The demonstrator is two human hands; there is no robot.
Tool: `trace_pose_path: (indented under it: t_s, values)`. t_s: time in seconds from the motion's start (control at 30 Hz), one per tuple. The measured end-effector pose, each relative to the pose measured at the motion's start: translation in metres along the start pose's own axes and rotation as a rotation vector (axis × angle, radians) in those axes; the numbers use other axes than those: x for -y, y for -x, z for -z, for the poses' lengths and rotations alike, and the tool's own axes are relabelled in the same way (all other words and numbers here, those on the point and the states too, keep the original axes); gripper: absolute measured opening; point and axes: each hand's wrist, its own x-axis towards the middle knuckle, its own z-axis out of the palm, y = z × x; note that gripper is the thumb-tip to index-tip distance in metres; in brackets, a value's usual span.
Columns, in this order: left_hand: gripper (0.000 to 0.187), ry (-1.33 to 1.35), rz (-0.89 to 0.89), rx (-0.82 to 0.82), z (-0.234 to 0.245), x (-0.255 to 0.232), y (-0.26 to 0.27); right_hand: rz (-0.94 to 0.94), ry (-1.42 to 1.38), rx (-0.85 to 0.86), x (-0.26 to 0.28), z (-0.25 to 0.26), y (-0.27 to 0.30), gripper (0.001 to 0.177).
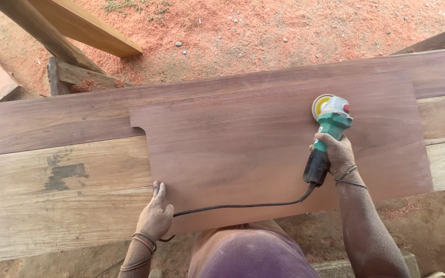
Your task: Sanding a large wooden board using a power sander.
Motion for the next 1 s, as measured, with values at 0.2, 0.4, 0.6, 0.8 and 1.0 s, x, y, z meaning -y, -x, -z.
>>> trace_pose_path:
  t_s: [0.2, 0.4, 0.6, 0.8, 1.0]
  values:
    - [0.077, -0.01, 0.07, 0.058, 0.022, -0.027, 0.014, 0.08, 0.114, 0.031, 0.001, -0.065, 0.016, 0.047]
    - [0.078, 0.044, 0.062, 0.146, 0.037, -0.024, 0.015, 0.055, 0.253, 0.291, -0.011, -0.193, 0.036, 0.053]
    - [0.075, 0.082, -0.02, 0.161, 0.045, -0.003, 0.014, 0.087, 0.377, 0.484, -0.046, -0.319, 0.062, 0.053]
    - [0.072, 0.154, -0.104, 0.152, 0.038, 0.017, 0.007, 0.017, 0.456, 0.582, -0.074, -0.392, 0.077, 0.054]
    - [0.071, 0.178, -0.11, 0.193, 0.043, 0.021, 0.007, 0.007, 0.52, 0.585, -0.078, -0.411, 0.082, 0.056]
